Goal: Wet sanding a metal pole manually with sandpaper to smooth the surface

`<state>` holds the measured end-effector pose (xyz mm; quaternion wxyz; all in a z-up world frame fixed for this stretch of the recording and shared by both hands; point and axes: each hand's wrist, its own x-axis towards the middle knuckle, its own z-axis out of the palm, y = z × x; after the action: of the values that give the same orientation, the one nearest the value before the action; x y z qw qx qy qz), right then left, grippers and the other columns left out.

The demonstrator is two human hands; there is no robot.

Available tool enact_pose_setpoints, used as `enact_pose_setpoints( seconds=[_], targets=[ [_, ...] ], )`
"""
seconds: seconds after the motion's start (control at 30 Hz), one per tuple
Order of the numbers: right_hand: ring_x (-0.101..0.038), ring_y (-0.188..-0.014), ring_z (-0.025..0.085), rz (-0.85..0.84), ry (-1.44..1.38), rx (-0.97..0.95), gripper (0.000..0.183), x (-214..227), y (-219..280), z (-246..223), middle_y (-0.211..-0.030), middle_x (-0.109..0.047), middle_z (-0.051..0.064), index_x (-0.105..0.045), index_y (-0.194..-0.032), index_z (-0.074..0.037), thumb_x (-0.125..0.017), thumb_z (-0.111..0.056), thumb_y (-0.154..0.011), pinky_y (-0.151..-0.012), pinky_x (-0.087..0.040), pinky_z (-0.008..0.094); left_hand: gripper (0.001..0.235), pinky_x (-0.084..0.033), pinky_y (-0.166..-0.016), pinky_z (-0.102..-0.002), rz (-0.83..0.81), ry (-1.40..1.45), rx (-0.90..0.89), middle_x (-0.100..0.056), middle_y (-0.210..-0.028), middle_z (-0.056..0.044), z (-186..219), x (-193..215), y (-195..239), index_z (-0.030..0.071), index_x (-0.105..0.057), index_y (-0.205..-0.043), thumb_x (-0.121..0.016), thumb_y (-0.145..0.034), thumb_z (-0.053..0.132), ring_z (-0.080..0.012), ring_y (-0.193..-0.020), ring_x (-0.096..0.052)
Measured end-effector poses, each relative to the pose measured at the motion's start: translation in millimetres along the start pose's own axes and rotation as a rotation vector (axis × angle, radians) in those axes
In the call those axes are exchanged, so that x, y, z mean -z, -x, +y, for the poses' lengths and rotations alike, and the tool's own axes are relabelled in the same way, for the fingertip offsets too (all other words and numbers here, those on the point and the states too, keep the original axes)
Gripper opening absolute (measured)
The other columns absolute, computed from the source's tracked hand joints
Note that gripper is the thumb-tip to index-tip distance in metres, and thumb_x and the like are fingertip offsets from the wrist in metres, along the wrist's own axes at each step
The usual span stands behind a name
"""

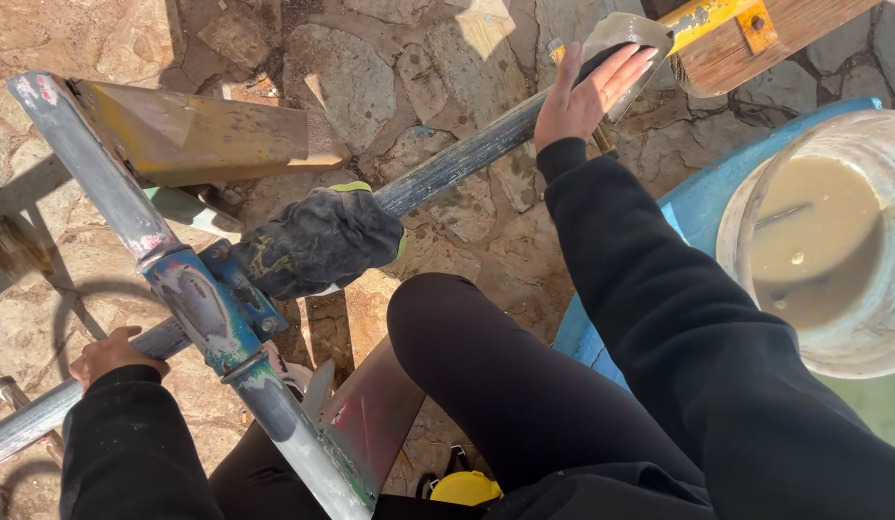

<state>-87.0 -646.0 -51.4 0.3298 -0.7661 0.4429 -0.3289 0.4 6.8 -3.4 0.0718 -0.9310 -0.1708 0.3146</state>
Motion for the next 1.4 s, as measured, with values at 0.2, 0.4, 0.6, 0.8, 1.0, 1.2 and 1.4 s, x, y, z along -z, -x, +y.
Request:
enact_pose_setpoints(
  seconds=[0.2, 0.4, 0.6, 0.8, 1.0, 1.2, 1.4],
  targets=[
    [0.013, -0.163, 0.031, -0.137, -0.146, -0.076, 0.097, 18, 80, -60, -0.174, 0.012, 0.017, 0.006, -0.165, -0.004, -0.029, -0.07, -0.103, -0.134, 0.004, 0.048, 0.077, -0.056, -0.089, -0.059, 0.022, -0.018, -0.018, -0.056, -0.134, -0.025, 2, -2, -13, 0.026, -0.059, -0.147, -0.09, -0.077, 0.015, -0.0453, -0.131, -0.037],
    [0.018, -0.165, 0.026, 0.128, -0.274, -0.123, 0.09, -2, -28, 10, -0.175, 0.02, 0.012, 0.007, -0.165, -0.007, -0.038, -0.06, -0.108, -0.136, 0.008, 0.041, 0.082, -0.038, -0.107, -0.056, 0.069, -0.024, -0.088, -0.057, -0.139, -0.022, -18, -22, -33, 0.028, -0.062, -0.144, -0.092, -0.07, 0.014, -0.0422, -0.136, -0.038],
    [0.017, -0.162, 0.029, -0.108, -0.317, -0.251, 0.108, 24, 68, -64, -0.171, 0.023, 0.017, 0.012, -0.162, -0.001, -0.037, -0.073, -0.097, -0.132, 0.001, 0.047, 0.085, -0.042, -0.102, -0.051, 0.12, -0.112, -0.112, -0.068, -0.126, -0.022, -22, -32, -41, 0.032, -0.066, -0.142, -0.095, -0.063, 0.021, -0.0437, -0.129, -0.048],
    [0.022, -0.161, 0.026, 0.069, -0.424, -0.303, 0.115, 17, -11, -28, -0.172, 0.022, 0.016, 0.014, -0.161, -0.001, -0.041, -0.073, -0.091, -0.131, 0.012, 0.041, 0.086, -0.041, -0.105, -0.057, 0.09, -0.074, -0.104, -0.062, -0.13, -0.027, -22, -29, -32, 0.027, -0.063, -0.146, -0.095, -0.067, 0.016, -0.0458, -0.132, -0.043],
    [-0.009, -0.155, 0.031, -0.226, -0.476, -0.317, 0.109, 42, 59, -91, -0.167, -0.001, 0.023, 0.007, -0.16, 0.001, -0.044, -0.067, -0.092, -0.128, -0.011, 0.047, 0.087, -0.043, -0.104, -0.054, 0.076, -0.099, -0.092, -0.068, -0.127, -0.025, -14, -29, -41, 0.028, -0.063, -0.146, -0.098, -0.067, 0.018, -0.0463, -0.129, -0.049],
    [-0.02, -0.158, 0.028, 0.078, -0.803, -0.481, 0.091, 26, -5, -45, -0.17, -0.019, 0.015, -0.015, -0.161, -0.003, -0.05, -0.043, -0.087, -0.128, -0.018, 0.044, 0.089, -0.035, -0.109, -0.057, 0.063, -0.129, -0.13, -0.069, -0.13, -0.027, -21, -36, -47, 0.026, -0.062, -0.147, -0.099, -0.066, 0.019, -0.0466, -0.132, -0.051],
    [-0.002, -0.16, 0.027, -0.153, -0.706, -0.537, 0.098, 28, 0, -64, -0.171, -0.003, 0.017, -0.004, -0.16, 0.002, -0.038, -0.057, -0.09, -0.128, -0.004, 0.042, 0.091, -0.035, -0.109, -0.056, 0.051, -0.167, -0.141, -0.073, -0.125, -0.026, -14, -35, -48, 0.027, -0.061, -0.149, -0.098, -0.066, 0.024, -0.045, -0.131, -0.054]
  ],
)
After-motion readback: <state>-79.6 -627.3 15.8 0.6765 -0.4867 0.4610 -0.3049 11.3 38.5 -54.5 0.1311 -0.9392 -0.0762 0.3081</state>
